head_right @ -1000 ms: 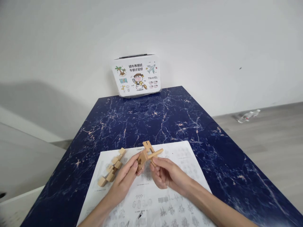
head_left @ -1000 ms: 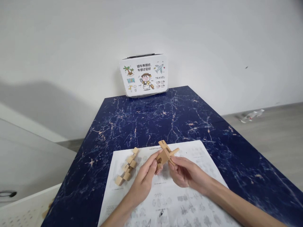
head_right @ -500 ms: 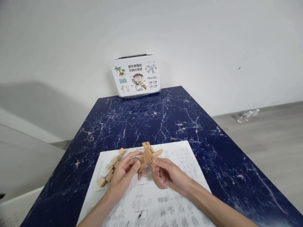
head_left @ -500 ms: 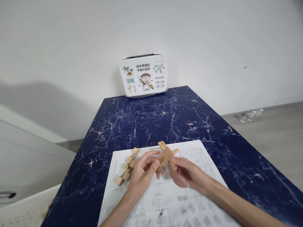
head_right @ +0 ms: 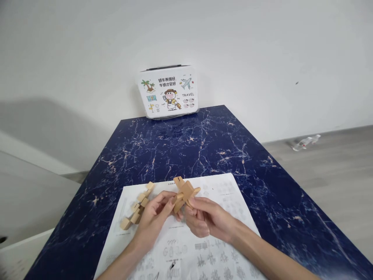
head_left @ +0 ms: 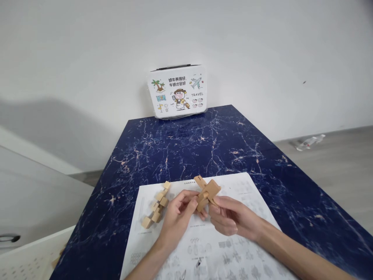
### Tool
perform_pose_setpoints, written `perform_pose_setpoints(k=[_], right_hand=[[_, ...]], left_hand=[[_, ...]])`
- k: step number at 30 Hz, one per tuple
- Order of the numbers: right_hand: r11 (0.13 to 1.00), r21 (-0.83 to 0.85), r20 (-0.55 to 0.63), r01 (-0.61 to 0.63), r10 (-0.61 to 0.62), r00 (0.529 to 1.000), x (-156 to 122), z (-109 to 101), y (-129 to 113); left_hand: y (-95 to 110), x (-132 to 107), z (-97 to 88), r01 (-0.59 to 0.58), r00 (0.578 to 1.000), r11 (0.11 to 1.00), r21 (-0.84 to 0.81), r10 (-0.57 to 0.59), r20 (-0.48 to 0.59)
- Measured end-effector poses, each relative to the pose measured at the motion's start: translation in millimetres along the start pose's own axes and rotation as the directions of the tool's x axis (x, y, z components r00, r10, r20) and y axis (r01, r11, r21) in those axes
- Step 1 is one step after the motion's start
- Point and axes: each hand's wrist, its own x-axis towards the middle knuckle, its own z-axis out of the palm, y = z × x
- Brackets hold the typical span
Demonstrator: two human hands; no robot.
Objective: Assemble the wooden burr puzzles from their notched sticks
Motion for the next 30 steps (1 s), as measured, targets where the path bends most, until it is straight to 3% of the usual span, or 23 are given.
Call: perform_pose_setpoints(k=[11, 21, 25, 28, 30], right_hand=[[0.987, -0.102, 0.108, -0.125, 0.136, 0.985, -7.7, -0.7, -0.6], [0.982, -0.149, 0.267, -0.12, 0.157, 0.951, -5.6, -0.1, 4.0], [0.98, -0.175, 0.253, -0.097, 0.14, 0.957, -4.4, 1.3, 3.6], [0.976, -0.198, 0.186, -0.092, 0.129, 0.974, -4.9, 1.3, 4.2], [0.97, -0.229, 0.133, -0.082, 0.115, 0.984, -5.5, 1.7, 4.3]], left_hand=[[0.9, -4.4, 3.5, -0.015, 0.999, 0.995, 0.096, 0.02, -0.045], [-3.4, -3.8, 1.1, -0.023, 0.998, 0.998, 0.052, 0.026, -0.059], [-3.3, -1.9, -0.4, -0.026, 0.997, 0.999, 0.036, 0.029, -0.065], [-1.7, -0.1, 0.2, -0.005, 0.999, 1.0, 0.013, 0.006, -0.041], [-1.8, 0.7, 0.8, -0.02, 0.996, 0.997, 0.074, 0.026, -0.081]])
